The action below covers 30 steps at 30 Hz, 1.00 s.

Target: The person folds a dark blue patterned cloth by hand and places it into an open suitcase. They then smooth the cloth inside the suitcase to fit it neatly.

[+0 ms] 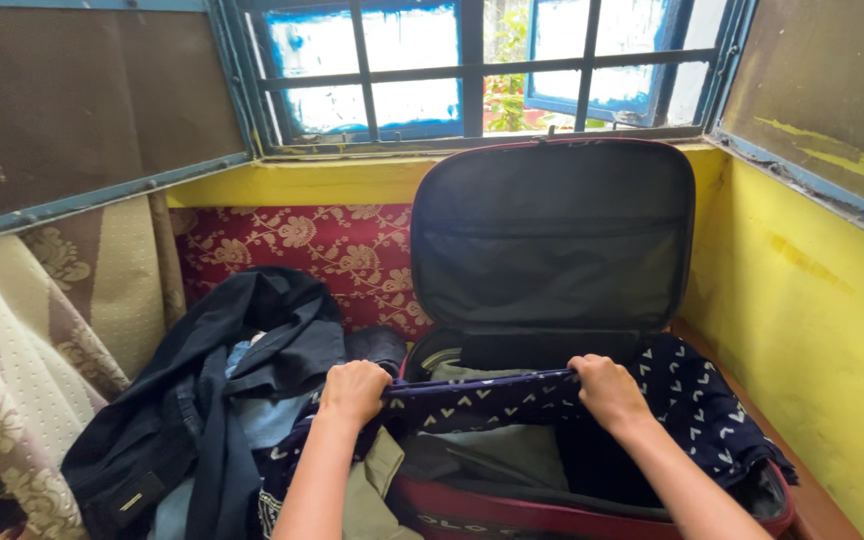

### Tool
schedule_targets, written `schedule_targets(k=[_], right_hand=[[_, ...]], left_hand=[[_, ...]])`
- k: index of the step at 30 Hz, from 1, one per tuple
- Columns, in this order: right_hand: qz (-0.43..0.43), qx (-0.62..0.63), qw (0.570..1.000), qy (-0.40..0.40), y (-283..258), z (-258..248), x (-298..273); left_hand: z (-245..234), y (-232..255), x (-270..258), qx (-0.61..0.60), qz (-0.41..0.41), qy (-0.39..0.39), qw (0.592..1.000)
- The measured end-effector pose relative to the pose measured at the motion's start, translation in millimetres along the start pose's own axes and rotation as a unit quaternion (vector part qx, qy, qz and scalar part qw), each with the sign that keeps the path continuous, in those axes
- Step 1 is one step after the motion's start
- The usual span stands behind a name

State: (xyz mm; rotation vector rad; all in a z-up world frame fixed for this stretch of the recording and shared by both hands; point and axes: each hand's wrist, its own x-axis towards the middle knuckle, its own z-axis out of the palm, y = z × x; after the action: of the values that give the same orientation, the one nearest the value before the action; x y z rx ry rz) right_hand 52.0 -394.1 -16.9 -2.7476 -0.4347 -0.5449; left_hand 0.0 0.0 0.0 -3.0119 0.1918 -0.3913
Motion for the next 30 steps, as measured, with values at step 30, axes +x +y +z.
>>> schedule_targets(k=[30], right_hand=[[0.021,0.032,0.996,0.082,-40.2,-57.1,10.0]], left_hand=[[-53.4,-76.4,-54.5,0.118,-0.367,0.144,0.911]])
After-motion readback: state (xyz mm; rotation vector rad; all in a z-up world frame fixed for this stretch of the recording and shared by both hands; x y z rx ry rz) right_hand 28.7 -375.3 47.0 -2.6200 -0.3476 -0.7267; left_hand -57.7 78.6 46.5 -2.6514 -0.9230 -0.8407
